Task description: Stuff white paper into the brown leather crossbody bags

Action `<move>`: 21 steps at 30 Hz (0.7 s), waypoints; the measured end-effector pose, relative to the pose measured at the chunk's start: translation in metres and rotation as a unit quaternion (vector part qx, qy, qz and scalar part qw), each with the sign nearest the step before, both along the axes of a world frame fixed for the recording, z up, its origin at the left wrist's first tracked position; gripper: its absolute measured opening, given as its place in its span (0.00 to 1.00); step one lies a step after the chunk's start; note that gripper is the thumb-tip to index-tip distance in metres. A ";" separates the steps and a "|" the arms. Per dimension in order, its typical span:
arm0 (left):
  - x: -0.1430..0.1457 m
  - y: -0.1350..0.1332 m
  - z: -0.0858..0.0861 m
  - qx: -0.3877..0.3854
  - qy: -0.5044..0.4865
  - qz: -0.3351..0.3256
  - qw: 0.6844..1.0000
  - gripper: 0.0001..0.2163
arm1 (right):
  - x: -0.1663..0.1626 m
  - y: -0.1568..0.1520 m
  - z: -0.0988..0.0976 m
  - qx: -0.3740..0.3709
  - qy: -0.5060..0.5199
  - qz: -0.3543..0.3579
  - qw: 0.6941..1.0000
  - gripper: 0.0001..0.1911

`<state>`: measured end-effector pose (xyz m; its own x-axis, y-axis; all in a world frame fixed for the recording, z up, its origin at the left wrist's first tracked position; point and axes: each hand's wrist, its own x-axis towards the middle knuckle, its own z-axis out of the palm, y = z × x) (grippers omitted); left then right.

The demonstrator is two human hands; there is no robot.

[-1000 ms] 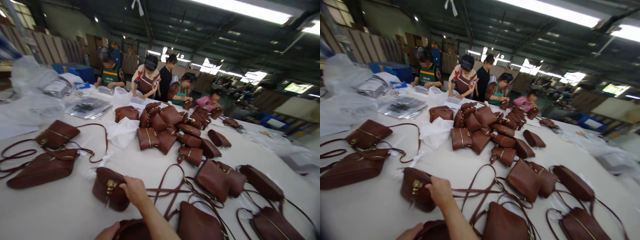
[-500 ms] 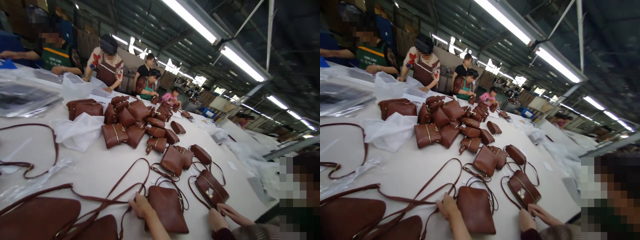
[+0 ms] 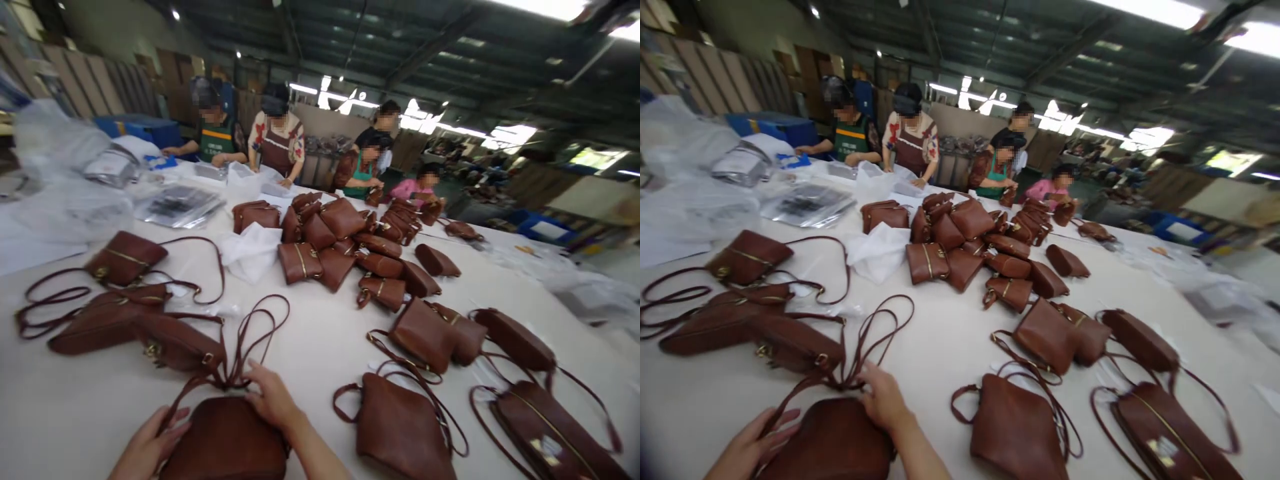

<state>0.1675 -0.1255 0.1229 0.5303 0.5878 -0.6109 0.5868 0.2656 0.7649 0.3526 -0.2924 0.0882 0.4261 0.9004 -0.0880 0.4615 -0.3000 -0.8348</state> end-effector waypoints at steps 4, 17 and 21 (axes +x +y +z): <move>0.014 -0.020 0.016 -0.050 -0.047 -0.007 0.998 0.23 | 0.014 -0.061 -0.015 -0.035 0.103 -0.209 0.972 0.23; 0.014 -0.013 0.077 -0.298 -0.199 -0.010 0.934 0.19 | -0.013 -0.128 0.004 -0.238 0.159 -0.209 0.935 0.20; 0.010 -0.010 0.079 -0.246 -0.208 -0.061 0.945 0.19 | -0.010 -0.148 0.018 -0.191 0.078 -0.215 0.954 0.26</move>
<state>0.1778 -0.1356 0.2017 0.8298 0.2061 -0.5186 0.3120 0.5992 0.7373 0.3424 -0.4403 0.1061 0.7038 0.5340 -0.4685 0.1051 -0.7305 -0.6747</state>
